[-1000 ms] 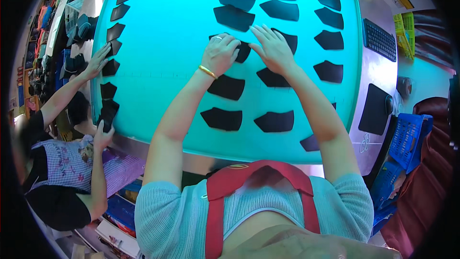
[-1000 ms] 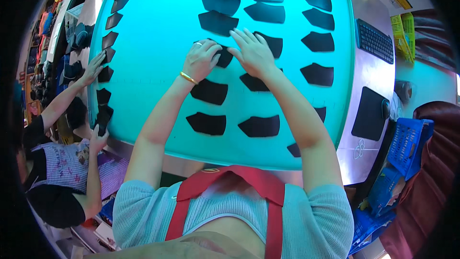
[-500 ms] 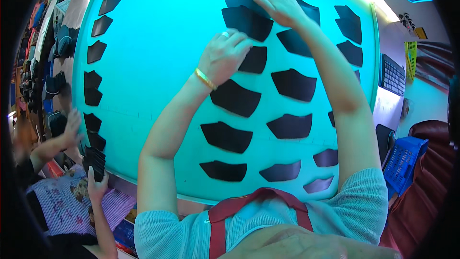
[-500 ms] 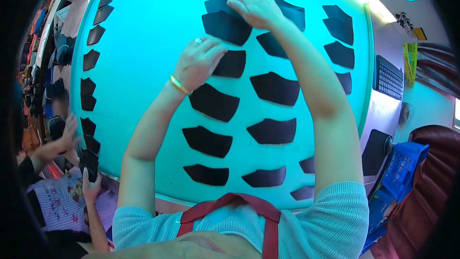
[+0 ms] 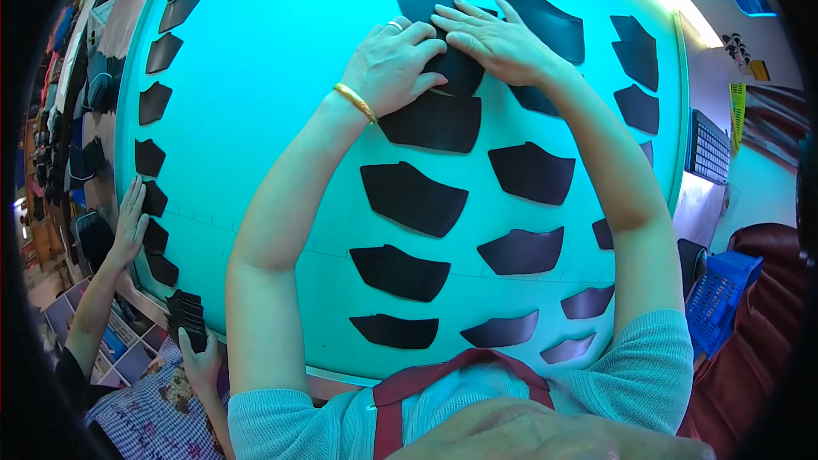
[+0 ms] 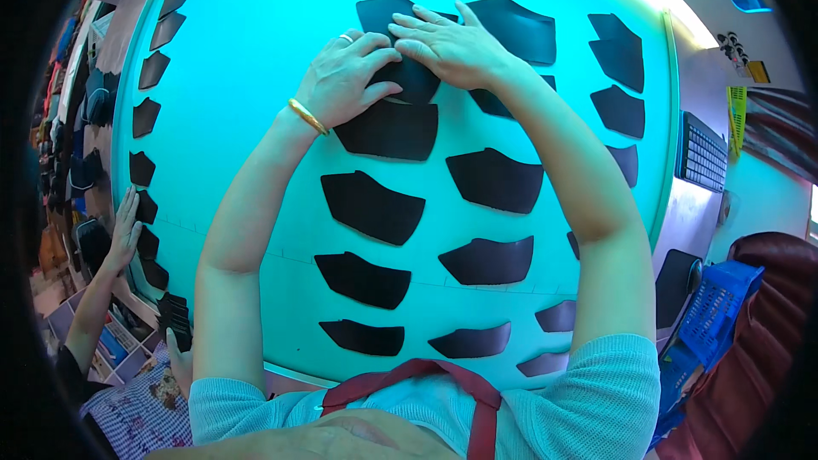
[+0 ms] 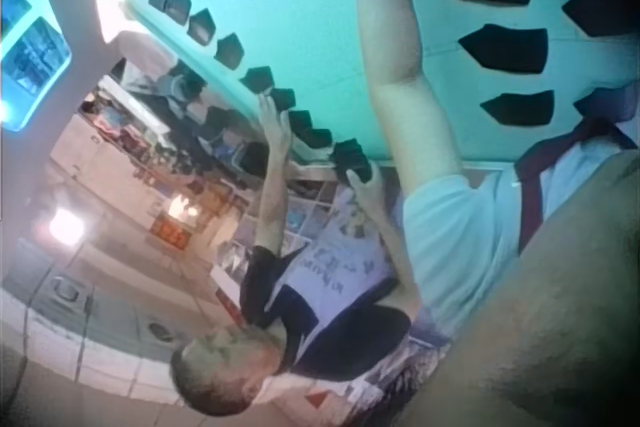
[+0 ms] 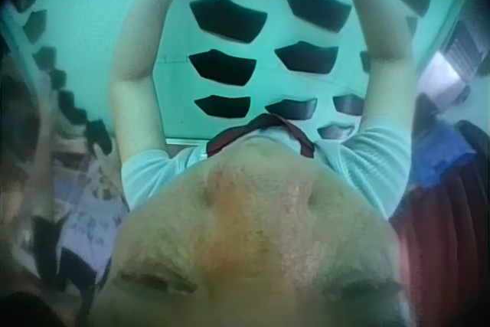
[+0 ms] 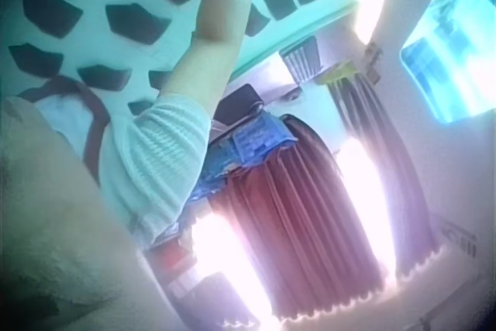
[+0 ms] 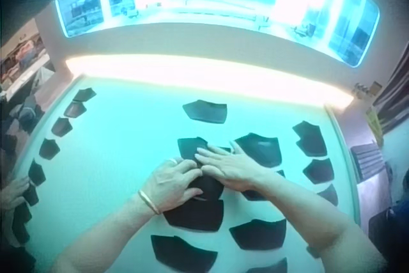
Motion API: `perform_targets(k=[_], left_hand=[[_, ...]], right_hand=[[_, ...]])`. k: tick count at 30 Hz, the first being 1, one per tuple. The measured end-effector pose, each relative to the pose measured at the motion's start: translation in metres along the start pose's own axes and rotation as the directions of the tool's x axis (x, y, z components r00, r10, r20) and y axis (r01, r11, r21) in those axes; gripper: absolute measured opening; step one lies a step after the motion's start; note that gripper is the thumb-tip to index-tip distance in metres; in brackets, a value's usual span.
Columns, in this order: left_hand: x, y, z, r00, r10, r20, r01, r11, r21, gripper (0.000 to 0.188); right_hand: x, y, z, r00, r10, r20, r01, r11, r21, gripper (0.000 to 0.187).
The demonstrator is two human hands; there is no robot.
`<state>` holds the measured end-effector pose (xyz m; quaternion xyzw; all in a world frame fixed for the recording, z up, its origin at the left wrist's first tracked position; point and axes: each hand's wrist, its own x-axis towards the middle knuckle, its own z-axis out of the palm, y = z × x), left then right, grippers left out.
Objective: The person arranges black shoe upper components into rows on a glowing green inspection table by hand and then uses a computer mouse at the side of the table.
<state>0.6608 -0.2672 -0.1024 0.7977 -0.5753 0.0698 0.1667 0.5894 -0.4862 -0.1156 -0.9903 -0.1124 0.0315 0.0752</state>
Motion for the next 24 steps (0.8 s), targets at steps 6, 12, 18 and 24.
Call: perform_targets(k=[6, 12, 18, 24], left_hand=[[0.004, 0.001, 0.004, 0.998, -0.004, 0.068, 0.007, 0.999, -0.037, 0.042], [0.004, 0.003, 0.0, 0.999, -0.01, -0.049, 0.012, 0.999, 0.034, 0.028], [0.068, 0.09, 0.038, 0.989, 0.067, -0.132, -0.09, 0.981, -0.175, 0.022], [0.076, 0.1, 0.058, 0.994, 0.043, 0.104, -0.026, 0.986, -0.162, 0.026]], right_hand=[[0.045, 0.021, 0.014, 0.997, -0.045, -0.062, 0.039, 0.996, -0.086, 0.054], [-0.008, 0.085, -0.035, 0.894, -0.073, -0.442, 0.097, 0.995, 0.033, 0.051], [-0.065, 0.154, -0.02, 0.891, 0.42, -0.173, -0.334, 0.864, 0.377, 0.039], [-0.003, 0.102, -0.077, 0.815, 0.5, 0.292, -0.556, 0.817, 0.152, 0.047]])
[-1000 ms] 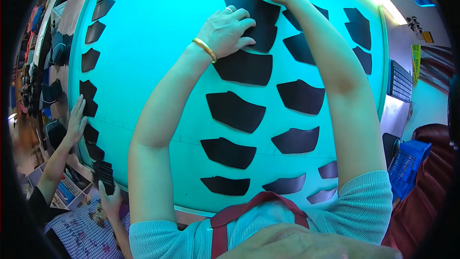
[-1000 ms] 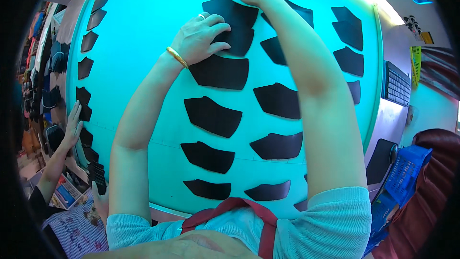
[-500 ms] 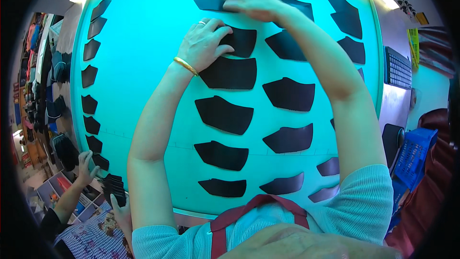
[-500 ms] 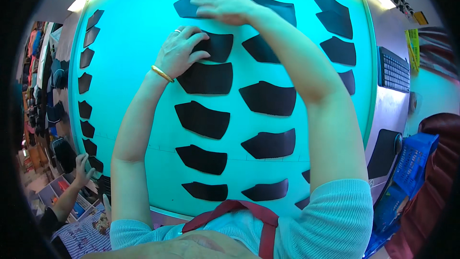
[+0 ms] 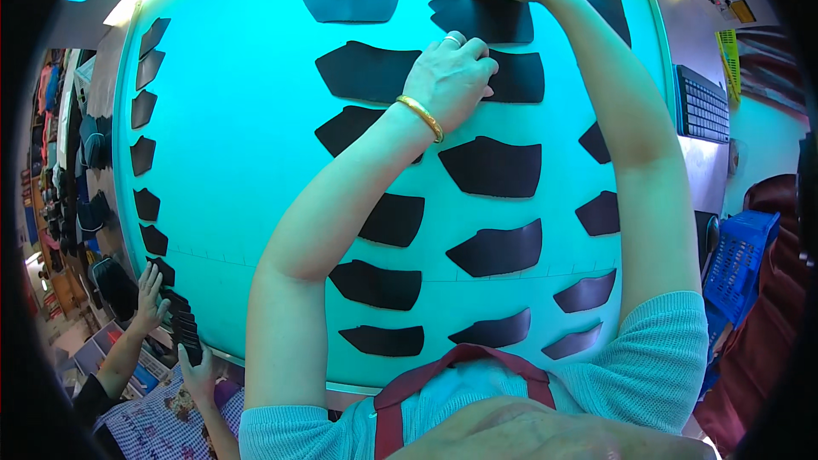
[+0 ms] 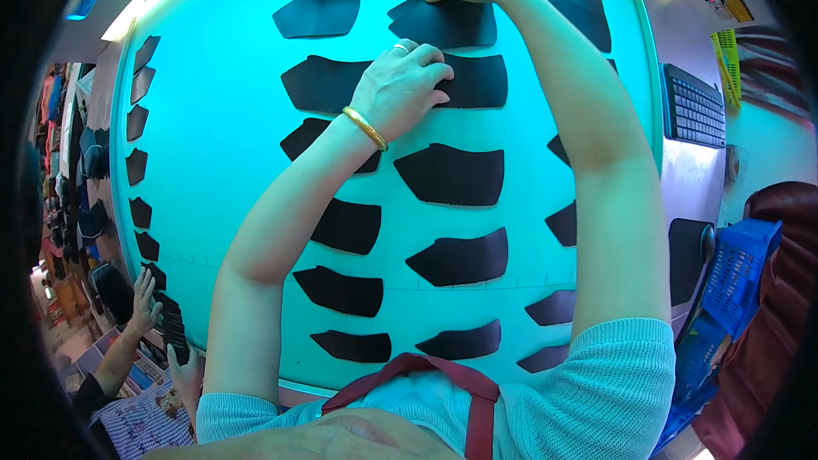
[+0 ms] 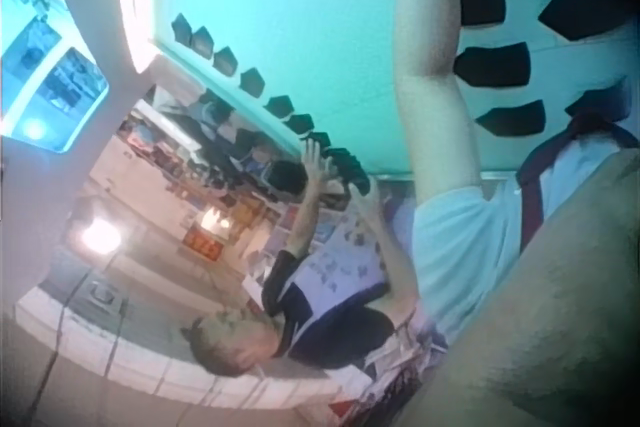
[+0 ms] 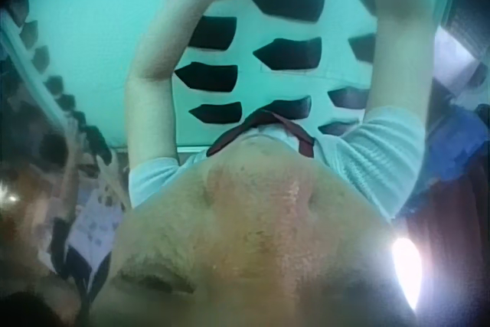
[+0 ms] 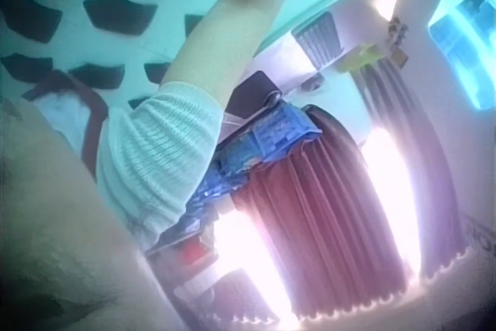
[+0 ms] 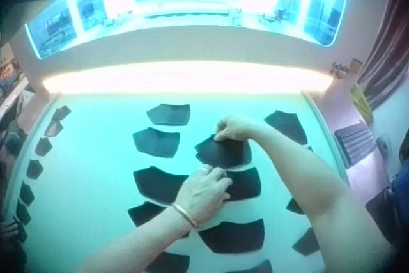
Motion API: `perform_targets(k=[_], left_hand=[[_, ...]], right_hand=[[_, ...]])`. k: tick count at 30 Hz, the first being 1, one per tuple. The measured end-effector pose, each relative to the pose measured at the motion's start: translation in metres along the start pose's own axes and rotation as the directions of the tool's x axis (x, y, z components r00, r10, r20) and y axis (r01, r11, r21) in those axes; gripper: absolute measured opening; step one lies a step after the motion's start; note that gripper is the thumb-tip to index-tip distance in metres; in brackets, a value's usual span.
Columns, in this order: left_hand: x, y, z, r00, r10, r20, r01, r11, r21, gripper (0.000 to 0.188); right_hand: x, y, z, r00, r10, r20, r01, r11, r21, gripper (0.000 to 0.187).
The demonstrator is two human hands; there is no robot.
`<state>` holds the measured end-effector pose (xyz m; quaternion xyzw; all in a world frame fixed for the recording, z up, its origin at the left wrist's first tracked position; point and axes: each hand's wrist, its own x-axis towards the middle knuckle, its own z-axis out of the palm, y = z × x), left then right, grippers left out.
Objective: The person arranges black shoe upper components into rows on a glowing green inspection table by hand and then uses a computer mouse at the side of the table.
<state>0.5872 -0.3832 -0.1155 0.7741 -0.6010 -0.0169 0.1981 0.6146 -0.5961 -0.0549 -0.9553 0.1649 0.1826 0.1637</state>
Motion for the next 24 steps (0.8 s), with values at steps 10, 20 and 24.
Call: perform_targets(k=[10, 20, 24], left_hand=[[0.004, 0.009, 0.002, 0.996, 0.077, -0.037, -0.079, 0.995, -0.056, 0.023], [0.045, -0.006, 0.02, 0.948, -0.01, -0.319, 0.036, 0.997, 0.075, 0.025], [0.058, -0.032, 0.02, 0.977, -0.171, -0.125, 0.183, 0.979, 0.087, 0.023]], right_hand=[[0.04, 0.05, -0.002, 0.834, 0.037, -0.55, -0.075, 0.996, -0.046, 0.038], [-0.108, 0.237, 0.09, 0.91, 0.108, -0.401, -0.186, 0.969, -0.161, 0.063], [-0.134, 0.198, 0.095, 0.938, 0.128, -0.322, -0.186, 0.97, -0.156, 0.067]])
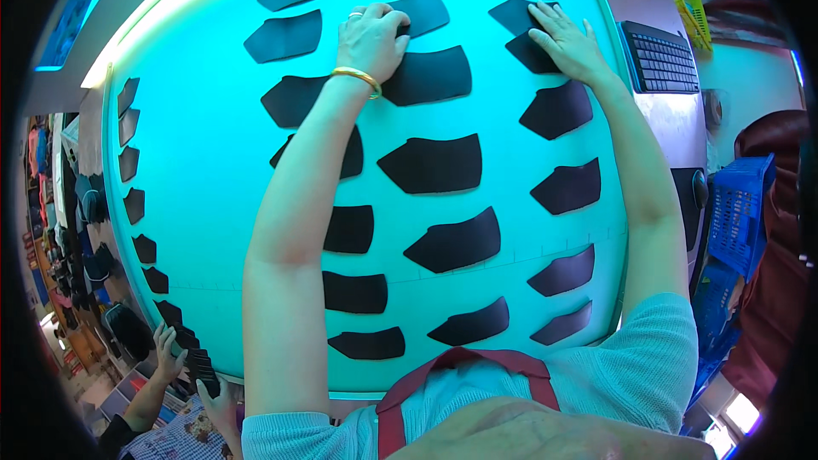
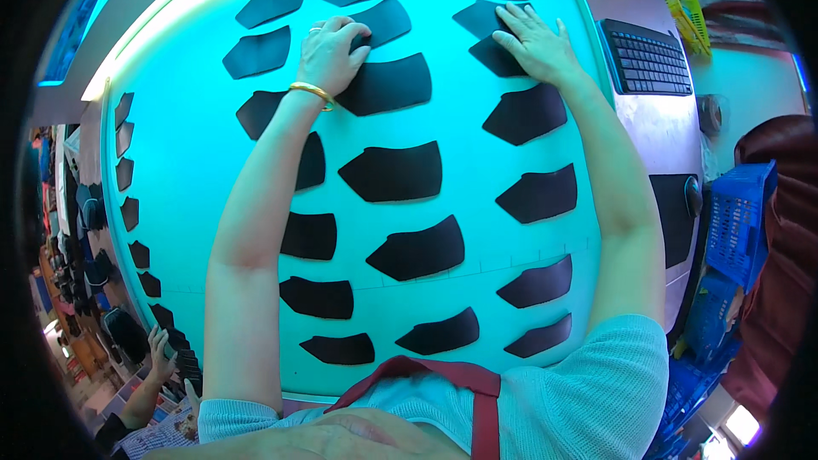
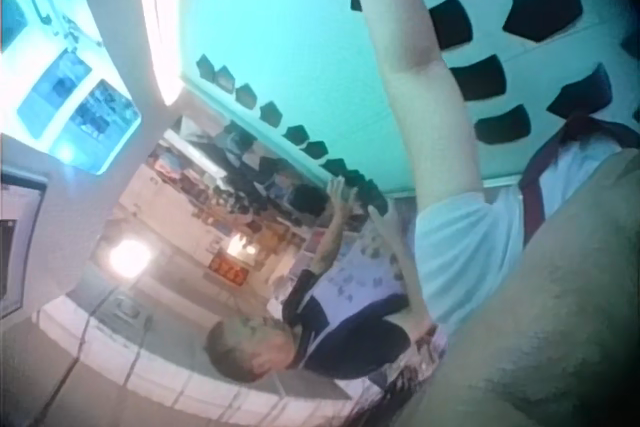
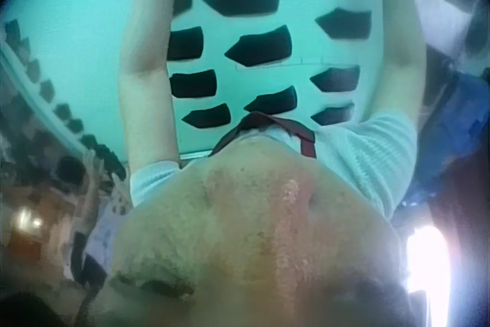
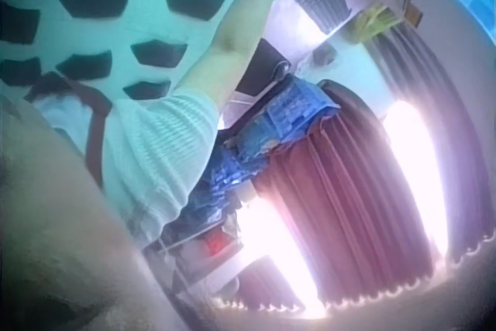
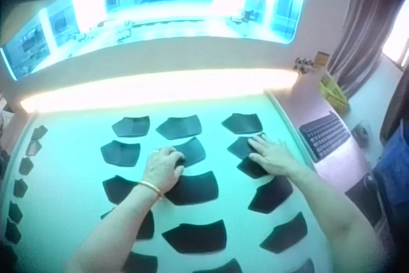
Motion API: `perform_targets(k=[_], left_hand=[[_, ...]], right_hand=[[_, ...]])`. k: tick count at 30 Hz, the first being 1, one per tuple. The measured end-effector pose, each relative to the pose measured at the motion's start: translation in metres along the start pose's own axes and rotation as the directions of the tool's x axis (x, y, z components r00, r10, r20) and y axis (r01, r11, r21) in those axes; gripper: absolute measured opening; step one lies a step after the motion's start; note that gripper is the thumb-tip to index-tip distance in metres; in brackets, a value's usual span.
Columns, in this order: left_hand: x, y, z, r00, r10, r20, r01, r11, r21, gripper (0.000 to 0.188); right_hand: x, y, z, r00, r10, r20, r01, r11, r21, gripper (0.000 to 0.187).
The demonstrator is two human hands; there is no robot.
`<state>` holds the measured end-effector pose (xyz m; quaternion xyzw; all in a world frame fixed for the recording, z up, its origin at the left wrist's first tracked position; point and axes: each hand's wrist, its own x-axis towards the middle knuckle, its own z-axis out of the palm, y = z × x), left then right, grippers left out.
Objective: The person arranges black shoe upper components into rows on a glowing green inspection table by hand and then uses a computer mouse at the side of the table.
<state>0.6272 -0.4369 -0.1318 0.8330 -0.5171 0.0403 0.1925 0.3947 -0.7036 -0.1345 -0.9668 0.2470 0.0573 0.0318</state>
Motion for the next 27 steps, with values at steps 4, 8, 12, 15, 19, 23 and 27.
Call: perform_targets(k=[4, 8, 12, 15, 19, 23, 27], left_hand=[[0.015, -0.001, -0.008, 0.987, 0.018, 0.158, -0.008, 0.998, -0.065, 0.022], [0.022, 0.005, -0.004, 0.987, 0.081, 0.141, -0.072, 0.995, -0.065, 0.023], [0.015, -0.003, -0.014, 0.984, 0.14, 0.114, -0.144, 0.989, 0.024, 0.022], [0.001, 0.009, -0.021, 0.971, 0.232, -0.056, -0.231, 0.972, 0.038, 0.027], [-0.042, 0.067, -0.042, 0.945, 0.312, 0.097, -0.294, 0.941, -0.168, 0.032], [-0.065, 0.076, -0.044, 0.941, 0.27, 0.205, -0.259, 0.963, -0.077, 0.042], [-0.061, 0.076, -0.041, 0.941, 0.256, 0.221, -0.249, 0.967, -0.056, 0.04]], right_hand=[[0.031, 0.017, -0.01, 0.981, -0.052, -0.184, 0.063, 0.996, 0.056, 0.066], [0.09, 0.012, -0.005, 0.989, 0.036, -0.147, -0.023, 0.996, 0.091, 0.059], [0.078, -0.028, -0.046, 0.962, 0.102, -0.253, -0.009, 0.939, 0.343, 0.041], [0.053, 0.011, -0.024, 0.96, -0.059, -0.273, 0.179, 0.881, 0.437, 0.054], [-0.071, 0.009, -0.006, 0.993, -0.055, -0.108, 0.058, 0.998, 0.026, 0.052], [-0.106, -0.04, 0.0, 0.997, -0.04, -0.06, 0.044, 0.997, 0.071, 0.063], [-0.113, -0.046, -0.004, 0.993, -0.029, -0.118, 0.036, 0.998, 0.057, 0.065]])
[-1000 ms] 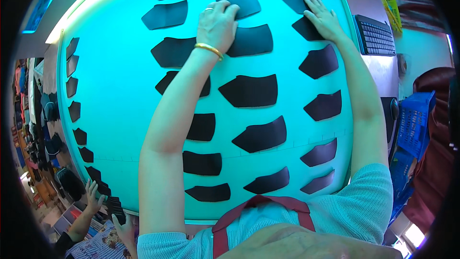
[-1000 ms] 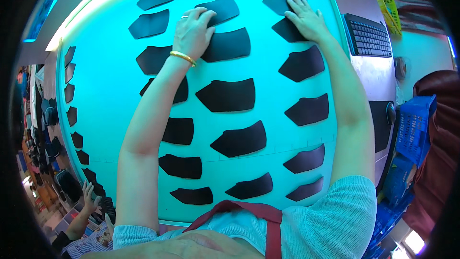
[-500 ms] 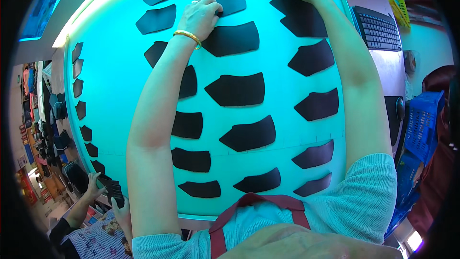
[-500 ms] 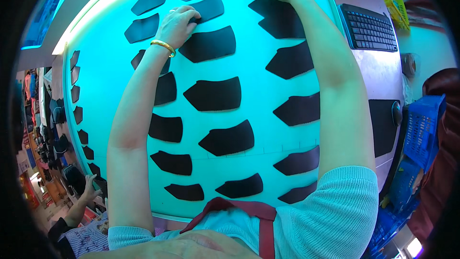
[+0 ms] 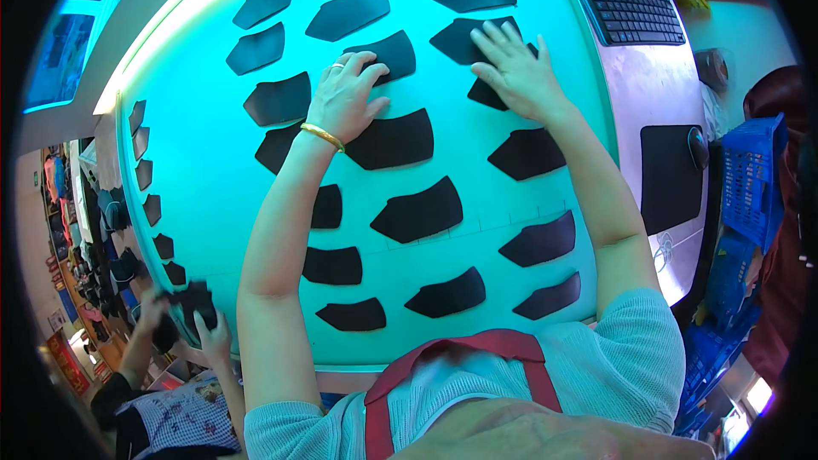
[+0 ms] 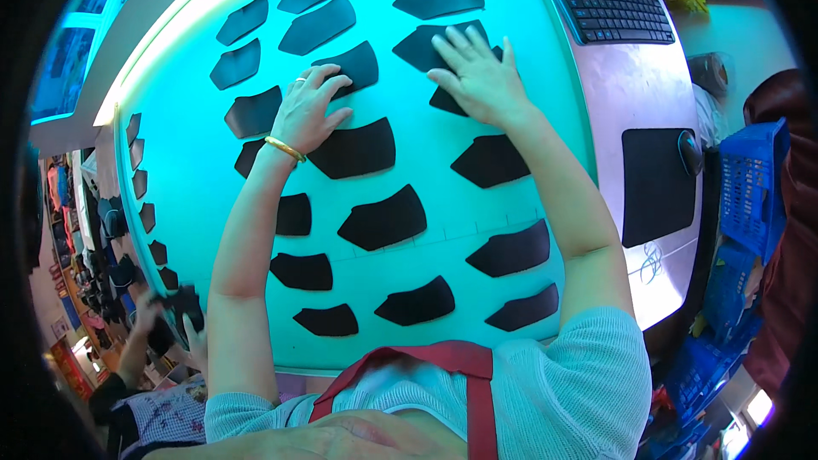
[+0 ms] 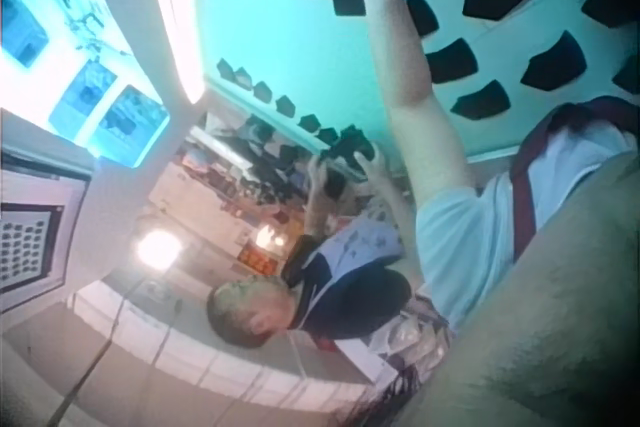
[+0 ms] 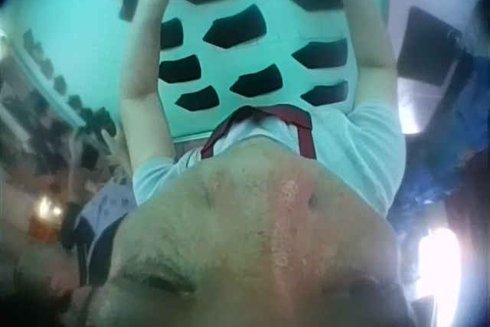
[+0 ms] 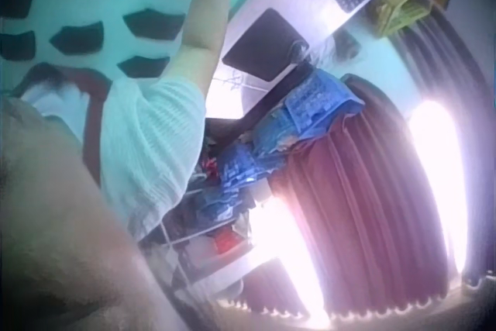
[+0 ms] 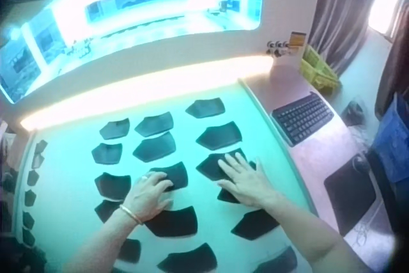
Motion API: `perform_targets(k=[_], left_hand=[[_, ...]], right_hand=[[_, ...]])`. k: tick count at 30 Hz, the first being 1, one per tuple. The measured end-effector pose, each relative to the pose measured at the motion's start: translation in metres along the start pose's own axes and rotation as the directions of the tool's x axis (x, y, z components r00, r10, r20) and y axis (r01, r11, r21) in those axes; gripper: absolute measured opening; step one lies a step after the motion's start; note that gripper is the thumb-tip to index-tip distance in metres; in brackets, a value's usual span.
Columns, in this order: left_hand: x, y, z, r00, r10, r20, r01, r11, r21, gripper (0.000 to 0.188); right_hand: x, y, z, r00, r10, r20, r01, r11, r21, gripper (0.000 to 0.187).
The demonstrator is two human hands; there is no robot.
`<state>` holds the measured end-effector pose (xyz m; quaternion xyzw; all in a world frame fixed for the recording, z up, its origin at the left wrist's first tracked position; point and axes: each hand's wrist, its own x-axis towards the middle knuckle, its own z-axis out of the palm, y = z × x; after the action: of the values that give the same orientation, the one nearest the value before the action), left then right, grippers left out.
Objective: The person arranges black shoe upper components into rows on a glowing green inspection table by hand and then uses a computer mouse at the side of the table.
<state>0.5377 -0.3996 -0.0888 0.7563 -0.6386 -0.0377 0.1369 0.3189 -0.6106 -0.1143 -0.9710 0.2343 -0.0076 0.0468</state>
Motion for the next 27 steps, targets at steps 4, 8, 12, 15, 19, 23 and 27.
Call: perform_targets(k=[4, 8, 12, 15, 19, 23, 27], left_hand=[[-0.008, 0.045, 0.003, 0.993, 0.065, -0.098, -0.076, 0.991, -0.108, 0.029], [-0.023, 0.116, 0.023, 0.978, 0.176, -0.108, -0.194, 0.963, -0.188, 0.021], [-0.046, 0.16, 0.033, 0.975, 0.159, -0.155, -0.191, 0.957, -0.216, 0.019], [-0.072, 0.167, 0.028, 0.979, 0.11, -0.17, -0.139, 0.975, -0.171, 0.025], [-0.123, 0.164, 0.011, 0.993, -0.116, -0.009, 0.114, 0.986, -0.119, 0.049], [-0.149, 0.147, 0.023, 0.992, -0.094, 0.084, 0.103, 0.988, -0.111, 0.052], [-0.163, 0.144, 0.02, 0.994, -0.101, 0.04, 0.102, 0.994, -0.029, 0.045]], right_hand=[[-0.038, 0.023, -0.011, 0.986, -0.006, -0.166, 0.006, 1.0, 0.001, 0.062], [-0.102, -0.01, 0.007, 0.998, 0.04, 0.051, -0.042, 0.999, 0.023, 0.071], [-0.116, -0.042, 0.004, 0.995, 0.101, -0.004, -0.099, 0.984, 0.147, 0.071], [-0.143, -0.036, -0.01, 0.972, 0.228, -0.062, -0.214, 0.961, 0.173, 0.07], [-0.211, -0.034, -0.001, 0.986, 0.138, 0.093, -0.143, 0.989, 0.048, 0.069], [-0.225, -0.045, 0.0, 0.987, 0.138, 0.082, -0.142, 0.989, 0.049, 0.071], [-0.245, -0.051, -0.022, 0.977, 0.201, -0.074, -0.183, 0.962, 0.204, 0.068]])
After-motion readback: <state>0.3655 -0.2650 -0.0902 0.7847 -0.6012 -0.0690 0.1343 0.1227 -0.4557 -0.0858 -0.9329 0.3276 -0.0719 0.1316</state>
